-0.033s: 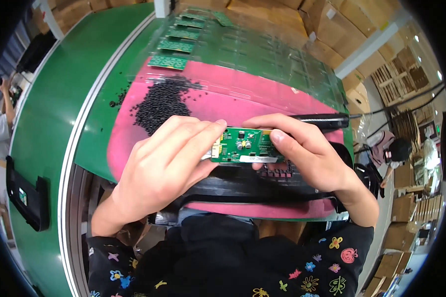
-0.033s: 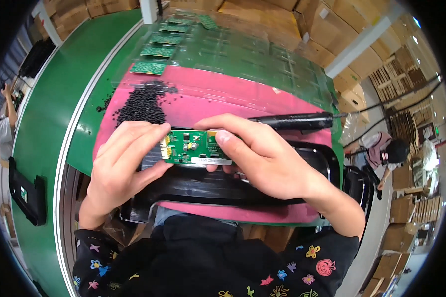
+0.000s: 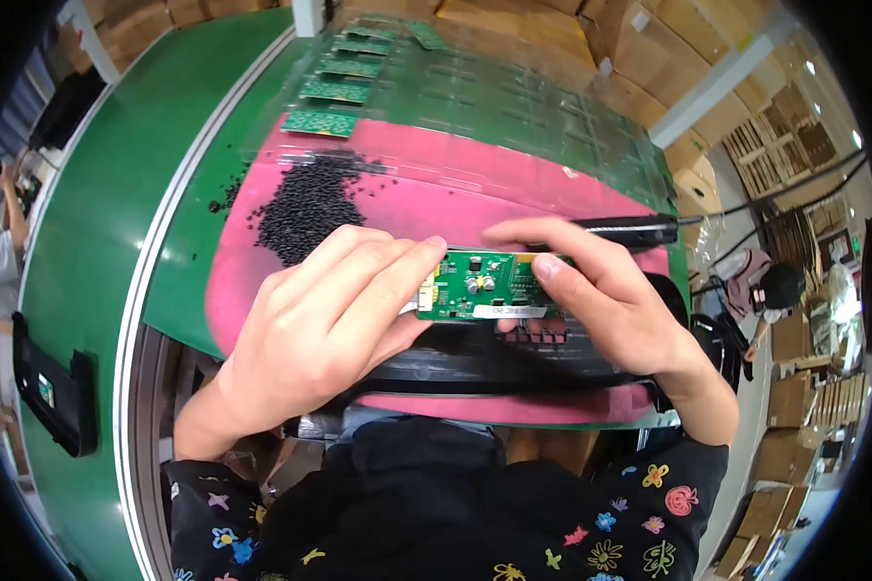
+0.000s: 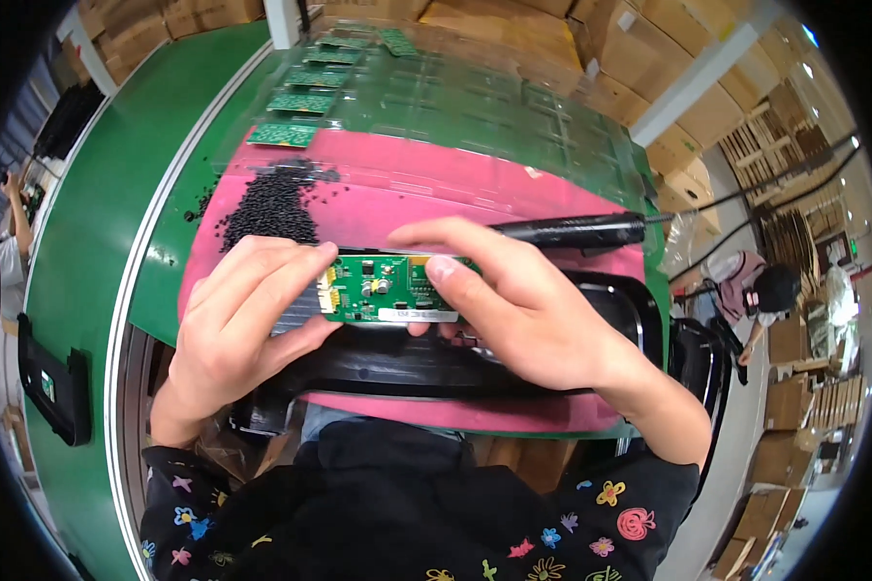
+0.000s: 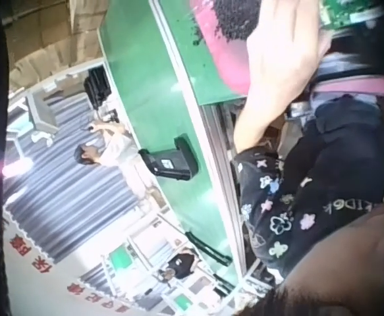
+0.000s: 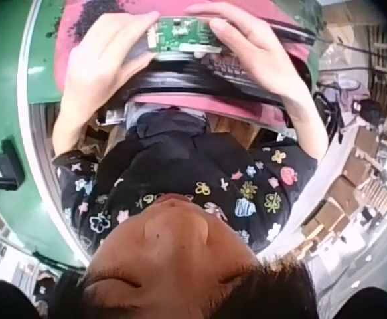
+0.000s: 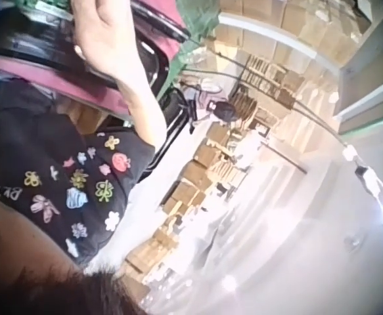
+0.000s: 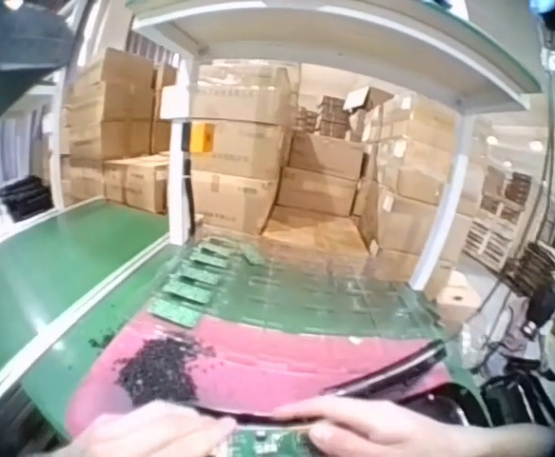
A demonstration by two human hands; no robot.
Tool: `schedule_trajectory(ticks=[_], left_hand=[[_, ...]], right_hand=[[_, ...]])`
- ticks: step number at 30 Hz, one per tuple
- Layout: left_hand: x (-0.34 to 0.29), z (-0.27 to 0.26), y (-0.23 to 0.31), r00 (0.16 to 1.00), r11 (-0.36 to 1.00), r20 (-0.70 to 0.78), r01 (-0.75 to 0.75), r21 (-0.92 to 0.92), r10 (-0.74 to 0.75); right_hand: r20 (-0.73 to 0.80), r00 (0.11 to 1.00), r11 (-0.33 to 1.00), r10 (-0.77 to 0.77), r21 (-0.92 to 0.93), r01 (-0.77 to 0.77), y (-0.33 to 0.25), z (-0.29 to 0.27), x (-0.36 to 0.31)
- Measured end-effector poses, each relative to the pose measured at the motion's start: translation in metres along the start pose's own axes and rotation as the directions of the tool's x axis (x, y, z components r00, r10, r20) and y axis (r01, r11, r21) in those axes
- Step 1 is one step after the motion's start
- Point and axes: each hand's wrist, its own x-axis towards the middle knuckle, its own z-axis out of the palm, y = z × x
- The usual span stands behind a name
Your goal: Assembling printed circuit boards into plastic housings and securing them with an electric screwdriver.
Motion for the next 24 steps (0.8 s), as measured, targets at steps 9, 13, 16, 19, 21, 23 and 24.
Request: schedule_trajectory(ticks=[9,13,16,19,21,23,24], left_hand=[[0.035,0.05,-0.008,0.969,0.904,0.241,0.155,-0.399,-0.06],[0.036,0.073,-0.008,0.88,0.854,0.466,0.311,-0.417,-0.093],[0.027,0.088,-0.011,0.779,0.885,0.624,0.335,-0.324,-0.067],[0.02,0.098,-0.009,0.731,0.913,0.675,0.337,-0.23,-0.1],[0.019,0.103,-0.01,0.73,0.913,0.676,0.336,-0.23,-0.098],[0.019,0.106,-0.01,0.73,0.915,0.677,0.333,-0.228,-0.096],[0.019,0.106,-0.009,0.733,0.92,0.674,0.324,-0.222,-0.096]], right_hand=[[-0.349,0.925,0.988,-0.15,-0.029,0.149,0.058,-0.023,-0.06],[-0.365,0.906,0.918,-0.215,-0.393,0.059,0.086,-0.025,-0.07],[-0.21,0.942,0.797,-0.262,-0.597,0.088,0.109,-0.03,-0.07],[-0.235,0.948,0.814,-0.214,-0.579,0.04,0.123,-0.024,-0.068],[-0.252,0.948,0.821,-0.194,-0.571,0.016,0.123,-0.023,-0.069],[-0.267,0.95,0.837,-0.161,-0.547,-0.012,0.124,-0.024,-0.069],[-0.267,0.951,0.84,-0.157,-0.543,-0.013,0.125,-0.025,-0.069]])
